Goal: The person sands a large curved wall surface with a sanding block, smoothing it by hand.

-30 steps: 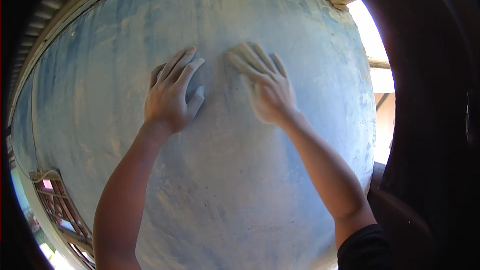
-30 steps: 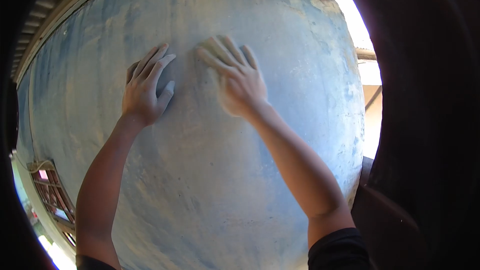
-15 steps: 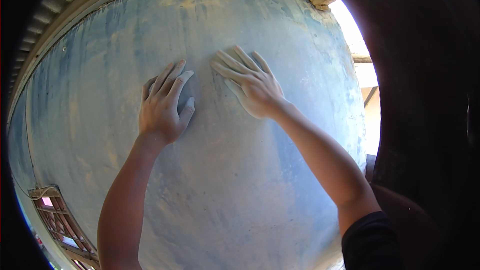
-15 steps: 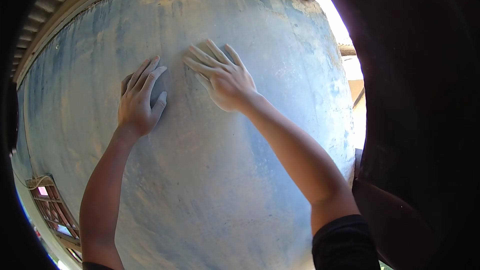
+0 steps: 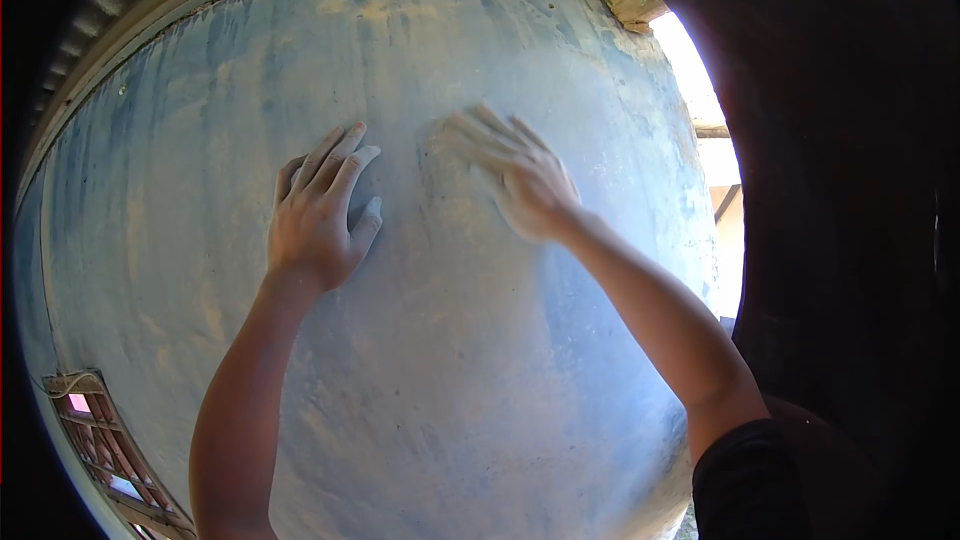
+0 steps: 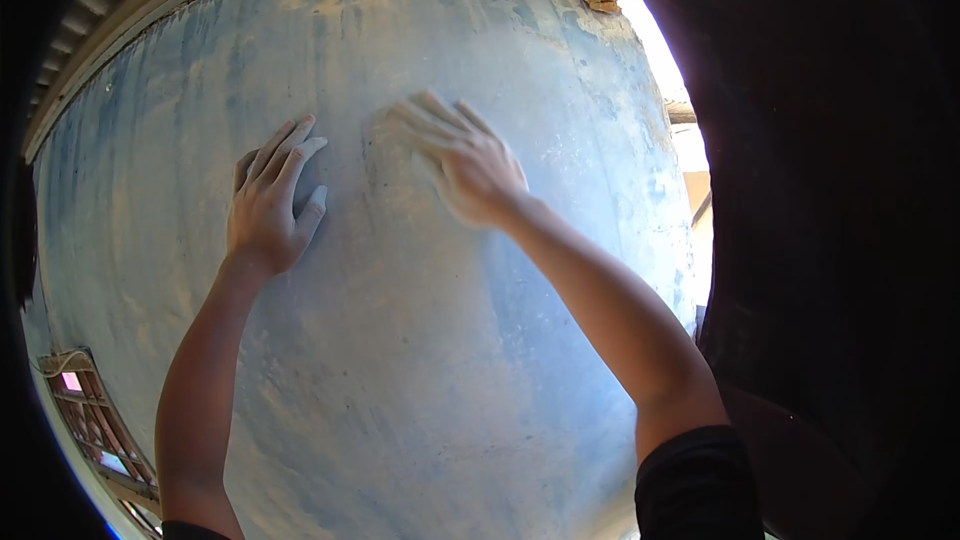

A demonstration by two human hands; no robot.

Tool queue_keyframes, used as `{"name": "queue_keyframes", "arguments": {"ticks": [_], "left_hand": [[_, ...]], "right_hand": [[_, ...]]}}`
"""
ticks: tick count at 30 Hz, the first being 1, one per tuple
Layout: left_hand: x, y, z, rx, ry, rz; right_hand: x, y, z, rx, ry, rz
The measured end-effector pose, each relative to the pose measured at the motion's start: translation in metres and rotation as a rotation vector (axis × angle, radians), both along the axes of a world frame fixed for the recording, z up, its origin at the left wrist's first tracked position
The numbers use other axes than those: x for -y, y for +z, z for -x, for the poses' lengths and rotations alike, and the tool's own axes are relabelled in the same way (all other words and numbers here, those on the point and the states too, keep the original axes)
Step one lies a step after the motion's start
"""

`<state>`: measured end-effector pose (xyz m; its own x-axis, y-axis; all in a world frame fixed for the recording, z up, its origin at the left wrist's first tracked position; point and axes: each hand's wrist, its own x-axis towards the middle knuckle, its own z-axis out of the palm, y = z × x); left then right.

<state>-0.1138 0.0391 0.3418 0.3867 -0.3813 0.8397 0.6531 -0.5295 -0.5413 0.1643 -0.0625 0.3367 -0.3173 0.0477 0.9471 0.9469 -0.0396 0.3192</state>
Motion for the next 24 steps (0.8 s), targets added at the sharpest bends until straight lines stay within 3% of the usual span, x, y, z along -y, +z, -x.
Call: {"name": "queue_keyframes", "arguments": {"ticks": [3, 5, 6, 7, 9, 12, 13, 15, 17, 20, 22, 24], "left_hand": [[0.0, -0.001, 0.0, 0.009, 0.015, -0.002], [-0.001, 0.0, -0.002, 0.005, 0.025, 0.006], [-0.001, 0.0, -0.003, 0.006, 0.035, 0.013], [-0.001, 0.0, -0.006, 0.008, 0.037, 0.017], [0.001, 0.001, -0.017, -0.017, 0.072, -0.013], [0.01, 0.004, -0.037, -0.107, 0.139, 0.013], [0.011, 0.004, -0.042, -0.11, 0.138, 0.016], [0.014, 0.006, -0.052, -0.126, 0.161, -0.013], [0.016, 0.009, -0.057, -0.134, 0.148, -0.008], [0.015, 0.009, -0.063, -0.137, 0.11, 0.004], [0.014, 0.008, -0.066, -0.136, 0.089, 0.011], [0.017, 0.009, -0.068, -0.121, 0.102, 0.021]], "right_hand": [[0.019, -0.029, -0.016, 0.112, -0.089, 0.081], [0.035, -0.026, -0.051, -0.03, -0.15, -0.013], [0.036, -0.02, -0.074, -0.288, -0.027, -0.042], [0.042, -0.006, -0.088, -0.372, 0.061, -0.118], [0.039, 0.033, -0.13, -0.312, -0.153, -0.324], [0.017, 0.062, -0.112, -0.341, -0.133, -0.431], [0.015, 0.06, -0.1, -0.314, -0.163, -0.342], [0.015, 0.03, -0.06, -0.339, 0.076, -0.126], [0.019, -0.02, -0.031, -0.107, 0.035, -0.028], [0.041, -0.074, -0.052, 0.025, 0.001, 0.179], [0.053, -0.077, -0.092, 0.027, 0.009, 0.177], [0.055, -0.067, -0.138, -0.22, -0.092, 0.002]]}}
